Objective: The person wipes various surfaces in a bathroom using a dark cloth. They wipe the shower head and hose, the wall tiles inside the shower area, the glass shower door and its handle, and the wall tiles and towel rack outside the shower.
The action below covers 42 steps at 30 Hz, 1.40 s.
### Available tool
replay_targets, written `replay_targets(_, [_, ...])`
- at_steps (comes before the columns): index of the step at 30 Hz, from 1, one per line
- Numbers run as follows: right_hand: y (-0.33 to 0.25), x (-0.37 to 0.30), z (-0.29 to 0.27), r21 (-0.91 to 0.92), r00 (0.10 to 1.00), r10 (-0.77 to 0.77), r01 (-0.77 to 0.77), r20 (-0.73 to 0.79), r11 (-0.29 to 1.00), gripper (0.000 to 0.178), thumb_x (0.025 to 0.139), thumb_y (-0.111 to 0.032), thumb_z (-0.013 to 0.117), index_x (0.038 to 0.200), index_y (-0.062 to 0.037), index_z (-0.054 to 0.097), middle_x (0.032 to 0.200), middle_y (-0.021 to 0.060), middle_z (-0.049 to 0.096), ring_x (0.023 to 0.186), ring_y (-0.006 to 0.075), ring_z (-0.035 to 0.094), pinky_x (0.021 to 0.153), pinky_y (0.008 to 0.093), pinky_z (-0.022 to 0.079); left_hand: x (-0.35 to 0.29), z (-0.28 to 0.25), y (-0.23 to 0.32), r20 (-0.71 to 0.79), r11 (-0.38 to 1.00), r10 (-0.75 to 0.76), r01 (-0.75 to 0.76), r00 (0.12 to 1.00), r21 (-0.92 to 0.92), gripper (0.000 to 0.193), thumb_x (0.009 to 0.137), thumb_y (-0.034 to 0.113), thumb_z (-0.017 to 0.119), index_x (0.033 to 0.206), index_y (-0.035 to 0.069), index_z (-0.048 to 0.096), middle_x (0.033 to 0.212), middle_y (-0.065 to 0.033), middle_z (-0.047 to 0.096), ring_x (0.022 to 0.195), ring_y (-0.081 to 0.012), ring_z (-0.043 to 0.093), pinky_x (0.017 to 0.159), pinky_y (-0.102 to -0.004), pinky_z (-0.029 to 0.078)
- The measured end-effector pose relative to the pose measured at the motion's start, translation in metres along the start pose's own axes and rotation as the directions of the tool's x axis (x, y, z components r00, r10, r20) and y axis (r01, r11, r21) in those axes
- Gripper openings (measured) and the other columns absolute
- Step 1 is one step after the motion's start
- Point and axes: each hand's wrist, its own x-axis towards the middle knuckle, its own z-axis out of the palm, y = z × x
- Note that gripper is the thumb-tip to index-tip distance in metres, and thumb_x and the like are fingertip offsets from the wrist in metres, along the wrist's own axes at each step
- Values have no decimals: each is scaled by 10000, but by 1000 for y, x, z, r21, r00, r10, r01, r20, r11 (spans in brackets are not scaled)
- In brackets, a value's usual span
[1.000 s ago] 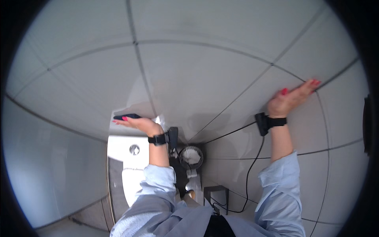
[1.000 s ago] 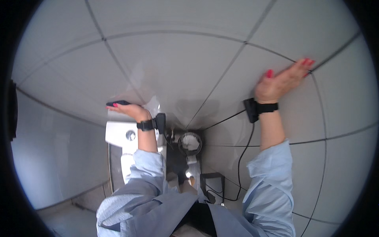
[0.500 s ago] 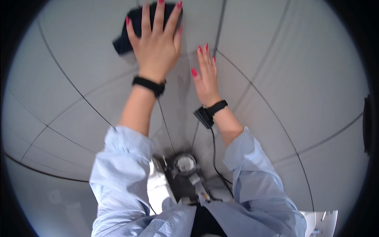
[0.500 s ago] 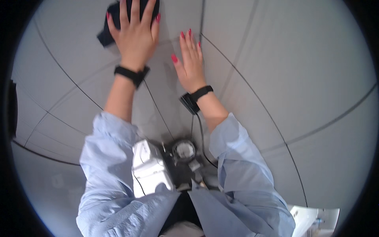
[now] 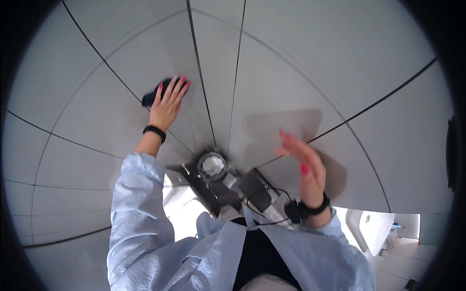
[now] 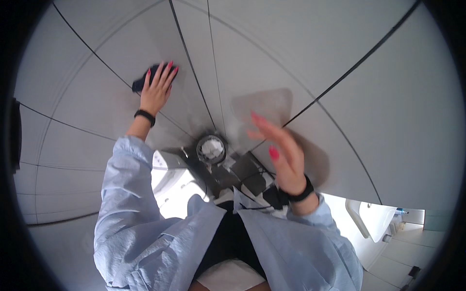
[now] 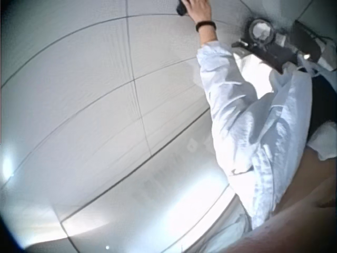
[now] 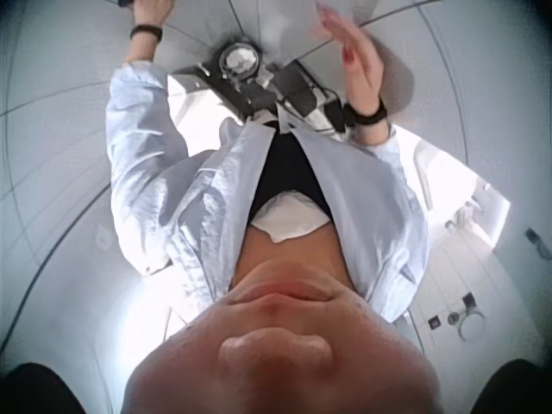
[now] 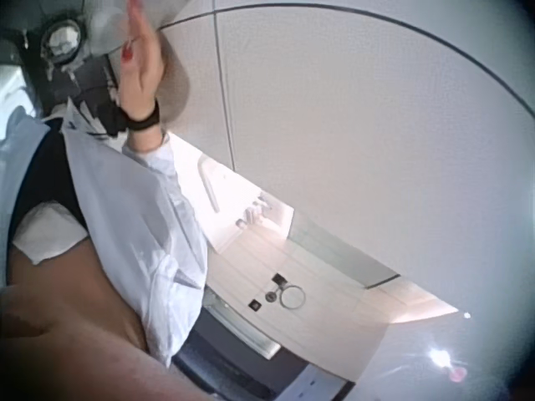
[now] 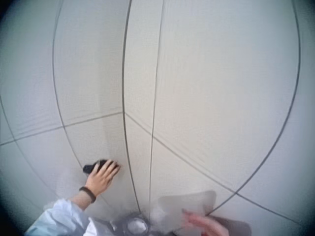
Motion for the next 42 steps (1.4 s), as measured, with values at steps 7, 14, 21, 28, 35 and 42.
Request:
replay_targets(7, [-66,-56,-22,-438,954,81,56,289,897,358,827,-80,613,1174,1,648,1112,150,697,939,308,672,1027,464,428,52,-89,-81,-191,956,-292,290,937,-42,816,801,278,654,1532,233,293,1589,40,279,1450,-175,278,1166,-479,172])
replay_targets(14, [-124,-70,-19,-374,927,-144,277,346,885,316,820,-134,633,1088,25,680,1100,165,698,1009,328,669,988,474,468,155,-199,-173,-486,553,-832,344,267,-759,654,939,288,491,1522,87,274,1595,-134,241,1480,-336,177,1150,-589,49])
replay_targets(21, [-163,-159,-68,-393,624,-748,644,-226,656,354,1008,-338,504,823,-68,640,720,91,680,528,164,581,661,305,515,238,-232,-38,-59,-66,-827,-200,560,-978,696,1021,424,383,1540,22,150,1623,-169,89,1504,-294,60,1203,-401,60])
replay_targets(28, [-125,-147,-106,-655,518,-681,273,-517,704,892,918,-609,480,1491,31,242,1539,220,284,1443,338,258,1201,467,141,180,-331,70,-395,277,-733,-288,554,-917,765,920,410,530,1491,-28,271,1559,-239,241,1453,-422,183,1160,-542,135])
replay_targets(35, [-73,-118,-75,-502,760,-406,122,-508,856,1234,773,-786,527,1517,42,-6,1562,223,143,1445,338,200,1164,483,165,112,-371,143,-821,581,124,-712,557,-395,563,854,595,570,1387,471,440,1490,93,406,1415,-174,317,1108,-604,186])
replay_targets(42, [-62,-111,-70,-620,634,-552,141,-542,772,1175,807,-793,496,1524,8,22,1536,186,201,1419,329,260,1149,482,231,173,-233,49,-548,456,-538,-326,641,-829,698,787,208,627,1442,102,409,1561,-187,264,1441,-387,238,1161,-536,185])
